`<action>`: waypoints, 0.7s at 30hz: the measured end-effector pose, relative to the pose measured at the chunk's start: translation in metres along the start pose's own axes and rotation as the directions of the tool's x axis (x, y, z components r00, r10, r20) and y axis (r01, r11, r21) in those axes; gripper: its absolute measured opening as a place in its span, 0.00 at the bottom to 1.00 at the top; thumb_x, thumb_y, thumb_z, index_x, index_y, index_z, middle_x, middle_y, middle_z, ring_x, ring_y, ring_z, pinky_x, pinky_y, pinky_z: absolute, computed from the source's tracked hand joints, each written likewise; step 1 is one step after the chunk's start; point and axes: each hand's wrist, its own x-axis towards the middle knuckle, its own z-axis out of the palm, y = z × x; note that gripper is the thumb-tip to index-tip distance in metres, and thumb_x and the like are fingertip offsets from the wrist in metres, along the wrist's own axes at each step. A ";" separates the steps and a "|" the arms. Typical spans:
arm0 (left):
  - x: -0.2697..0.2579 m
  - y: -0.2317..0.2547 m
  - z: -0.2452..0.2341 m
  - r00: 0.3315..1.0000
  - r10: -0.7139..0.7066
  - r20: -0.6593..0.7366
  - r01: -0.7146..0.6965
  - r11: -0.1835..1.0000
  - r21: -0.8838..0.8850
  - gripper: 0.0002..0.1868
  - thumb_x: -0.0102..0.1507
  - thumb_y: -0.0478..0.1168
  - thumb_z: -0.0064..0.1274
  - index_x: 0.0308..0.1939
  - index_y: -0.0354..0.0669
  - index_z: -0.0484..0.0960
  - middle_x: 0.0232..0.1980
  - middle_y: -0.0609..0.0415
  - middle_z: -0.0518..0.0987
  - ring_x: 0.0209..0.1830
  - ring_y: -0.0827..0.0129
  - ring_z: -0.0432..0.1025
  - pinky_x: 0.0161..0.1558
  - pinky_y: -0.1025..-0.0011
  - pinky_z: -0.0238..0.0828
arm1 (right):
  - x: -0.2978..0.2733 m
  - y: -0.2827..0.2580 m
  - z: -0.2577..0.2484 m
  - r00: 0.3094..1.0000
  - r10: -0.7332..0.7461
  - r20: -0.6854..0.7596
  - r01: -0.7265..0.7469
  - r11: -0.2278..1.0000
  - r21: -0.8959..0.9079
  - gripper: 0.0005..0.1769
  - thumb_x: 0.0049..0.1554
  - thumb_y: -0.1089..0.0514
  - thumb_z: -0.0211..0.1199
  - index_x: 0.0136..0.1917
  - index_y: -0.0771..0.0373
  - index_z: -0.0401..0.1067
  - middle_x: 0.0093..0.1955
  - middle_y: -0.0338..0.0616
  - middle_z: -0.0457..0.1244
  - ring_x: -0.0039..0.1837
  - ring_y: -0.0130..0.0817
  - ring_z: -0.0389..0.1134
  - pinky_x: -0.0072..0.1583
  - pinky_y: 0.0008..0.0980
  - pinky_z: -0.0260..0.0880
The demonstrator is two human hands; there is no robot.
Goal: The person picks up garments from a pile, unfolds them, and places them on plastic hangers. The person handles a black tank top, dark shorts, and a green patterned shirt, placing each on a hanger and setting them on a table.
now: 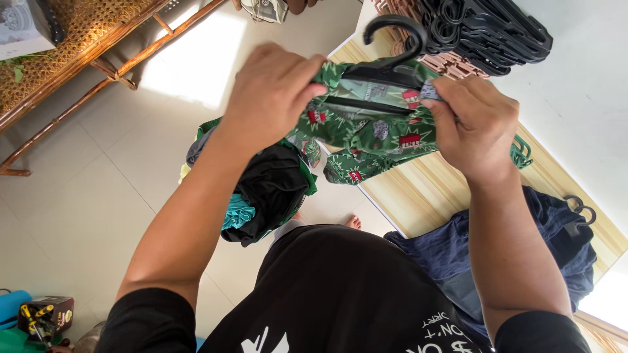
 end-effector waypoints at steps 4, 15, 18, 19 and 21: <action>0.019 0.013 0.000 0.996 -0.040 -0.075 0.037 0.998 -0.053 0.11 0.72 0.43 0.59 0.46 0.40 0.75 0.37 0.52 0.74 0.37 0.58 0.73 0.39 0.61 0.66 | -0.001 -0.003 -0.005 0.998 -0.060 -0.037 0.059 0.998 -0.022 0.13 0.58 0.71 0.71 0.57 0.72 0.76 0.47 0.52 0.67 0.49 0.44 0.69 0.50 0.36 0.69; 0.010 0.008 -0.007 0.986 -0.068 -0.150 0.057 0.995 -0.079 0.12 0.70 0.44 0.62 0.46 0.41 0.78 0.36 0.54 0.73 0.32 0.60 0.71 0.34 0.63 0.64 | -0.037 -0.005 -0.023 0.939 -0.242 -0.245 0.205 0.964 -0.167 0.23 0.54 0.45 0.68 0.53 0.65 0.72 0.56 0.49 0.63 0.56 0.45 0.64 0.57 0.52 0.63; 0.012 0.007 -0.012 0.988 -0.041 -0.149 0.027 0.995 -0.093 0.12 0.71 0.44 0.62 0.46 0.41 0.78 0.36 0.54 0.73 0.33 0.59 0.71 0.35 0.63 0.65 | -0.040 -0.005 -0.026 0.984 -0.051 -0.173 0.031 0.993 -0.116 0.21 0.60 0.50 0.67 0.57 0.68 0.72 0.55 0.49 0.64 0.55 0.42 0.66 0.55 0.47 0.66; 0.014 0.008 -0.012 0.987 -0.028 -0.157 0.013 0.995 -0.098 0.12 0.71 0.44 0.62 0.46 0.41 0.78 0.37 0.54 0.73 0.34 0.60 0.71 0.35 0.63 0.64 | -0.040 -0.003 -0.029 0.992 0.033 -0.126 -0.046 0.994 -0.099 0.18 0.62 0.53 0.67 0.59 0.68 0.72 0.53 0.49 0.64 0.54 0.41 0.67 0.53 0.44 0.67; 0.019 0.014 -0.011 0.985 0.000 -0.171 -0.020 0.994 -0.112 0.13 0.71 0.45 0.63 0.46 0.41 0.77 0.37 0.55 0.73 0.35 0.60 0.72 0.35 0.63 0.64 | -0.044 -0.002 -0.034 0.978 0.206 -0.030 -0.208 0.975 -0.078 0.13 0.67 0.59 0.67 0.61 0.69 0.74 0.51 0.49 0.66 0.51 0.39 0.69 0.51 0.37 0.68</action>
